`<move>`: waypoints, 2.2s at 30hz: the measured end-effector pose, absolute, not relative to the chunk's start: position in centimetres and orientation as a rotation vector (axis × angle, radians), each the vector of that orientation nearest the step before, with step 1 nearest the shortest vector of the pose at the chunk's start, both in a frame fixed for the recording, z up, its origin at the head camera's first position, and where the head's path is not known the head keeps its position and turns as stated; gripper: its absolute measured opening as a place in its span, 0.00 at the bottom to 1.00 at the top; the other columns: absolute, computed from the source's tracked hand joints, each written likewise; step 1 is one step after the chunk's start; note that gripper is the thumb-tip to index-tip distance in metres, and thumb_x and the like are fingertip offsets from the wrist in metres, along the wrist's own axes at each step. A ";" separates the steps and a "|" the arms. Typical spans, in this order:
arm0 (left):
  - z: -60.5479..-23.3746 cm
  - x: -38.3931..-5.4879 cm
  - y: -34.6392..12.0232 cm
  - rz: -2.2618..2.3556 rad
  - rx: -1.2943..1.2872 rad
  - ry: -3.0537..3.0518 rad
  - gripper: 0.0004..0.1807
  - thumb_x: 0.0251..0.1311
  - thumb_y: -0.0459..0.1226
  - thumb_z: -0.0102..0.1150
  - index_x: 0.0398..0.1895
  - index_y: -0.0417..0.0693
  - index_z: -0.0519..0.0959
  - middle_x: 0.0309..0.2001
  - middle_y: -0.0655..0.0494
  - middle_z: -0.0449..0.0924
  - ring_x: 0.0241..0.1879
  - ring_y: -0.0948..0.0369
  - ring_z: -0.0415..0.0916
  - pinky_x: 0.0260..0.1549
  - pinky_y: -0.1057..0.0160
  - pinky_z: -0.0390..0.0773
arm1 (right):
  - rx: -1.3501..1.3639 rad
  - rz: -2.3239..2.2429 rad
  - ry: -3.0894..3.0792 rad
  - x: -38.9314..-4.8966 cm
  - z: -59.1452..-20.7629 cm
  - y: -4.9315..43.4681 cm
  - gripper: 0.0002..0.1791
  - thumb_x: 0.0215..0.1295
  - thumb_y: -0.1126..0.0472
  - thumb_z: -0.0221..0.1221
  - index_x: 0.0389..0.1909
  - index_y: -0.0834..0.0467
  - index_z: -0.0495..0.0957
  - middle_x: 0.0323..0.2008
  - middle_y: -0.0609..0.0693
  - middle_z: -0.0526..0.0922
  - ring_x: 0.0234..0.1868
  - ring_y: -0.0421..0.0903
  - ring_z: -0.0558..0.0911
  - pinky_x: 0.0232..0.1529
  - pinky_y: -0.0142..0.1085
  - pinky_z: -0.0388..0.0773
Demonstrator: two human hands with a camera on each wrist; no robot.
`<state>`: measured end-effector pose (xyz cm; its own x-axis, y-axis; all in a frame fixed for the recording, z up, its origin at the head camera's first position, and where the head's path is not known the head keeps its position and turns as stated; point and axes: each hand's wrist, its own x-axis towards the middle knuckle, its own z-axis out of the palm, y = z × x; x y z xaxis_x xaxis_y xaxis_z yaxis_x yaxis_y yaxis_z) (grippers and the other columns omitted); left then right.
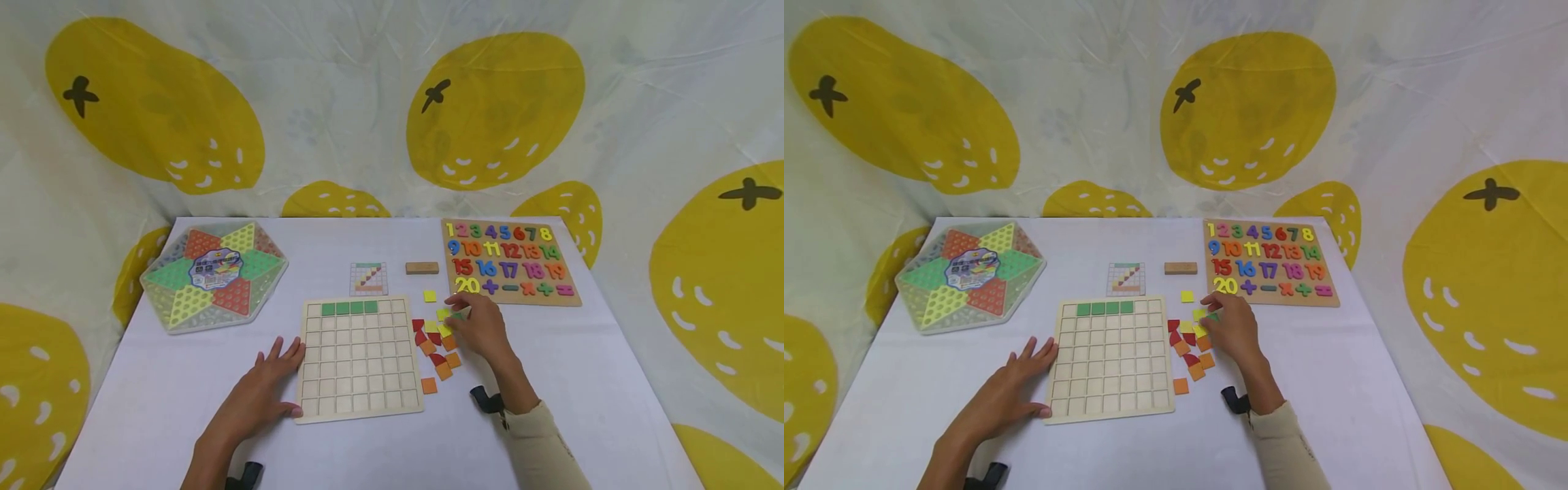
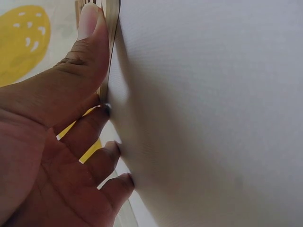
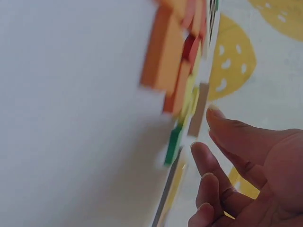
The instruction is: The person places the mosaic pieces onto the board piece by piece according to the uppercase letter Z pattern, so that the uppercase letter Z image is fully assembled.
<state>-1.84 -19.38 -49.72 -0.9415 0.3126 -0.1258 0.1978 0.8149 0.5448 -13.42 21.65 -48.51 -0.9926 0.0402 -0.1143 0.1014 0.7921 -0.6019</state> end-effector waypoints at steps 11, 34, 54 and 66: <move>-49.8 -1.8 -19.3 0.805 0.387 2.790 0.62 0.34 0.41 0.88 0.80 0.42 0.67 0.81 0.44 0.62 0.83 0.37 0.51 0.78 0.27 0.55 | 0.114 -0.845 2.847 -13.4 -49.1 23.7 0.14 0.66 0.62 0.71 0.52 0.55 0.88 0.48 0.56 0.84 0.46 0.53 0.78 0.47 0.47 0.79; -49.7 -1.8 -19.2 0.810 0.342 2.758 0.62 0.35 0.41 0.88 0.80 0.41 0.66 0.82 0.46 0.61 0.84 0.37 0.48 0.79 0.28 0.53 | -0.071 -0.969 2.892 -13.2 -47.7 21.1 0.06 0.68 0.58 0.72 0.44 0.49 0.87 0.34 0.48 0.84 0.34 0.48 0.75 0.33 0.36 0.73; -49.6 -1.9 -19.1 0.795 0.320 2.743 0.63 0.35 0.41 0.88 0.80 0.42 0.66 0.82 0.46 0.59 0.85 0.37 0.46 0.79 0.28 0.51 | -0.090 -1.138 2.752 -16.0 -47.8 12.9 0.06 0.63 0.57 0.75 0.34 0.48 0.86 0.31 0.45 0.85 0.40 0.48 0.80 0.38 0.38 0.76; -49.6 -1.9 -19.1 0.794 0.340 2.758 0.63 0.34 0.40 0.88 0.80 0.42 0.67 0.82 0.44 0.61 0.84 0.36 0.48 0.78 0.27 0.52 | -0.049 -0.995 2.838 -17.0 -48.7 10.9 0.07 0.61 0.58 0.76 0.29 0.50 0.85 0.26 0.46 0.82 0.32 0.45 0.80 0.29 0.35 0.72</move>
<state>-1.88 -19.11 -49.62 -0.9413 0.2893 -0.1741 0.1526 0.8243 0.5452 -16.97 10.92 -48.68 -0.9905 -0.0751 -0.1154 0.0134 0.7815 -0.6238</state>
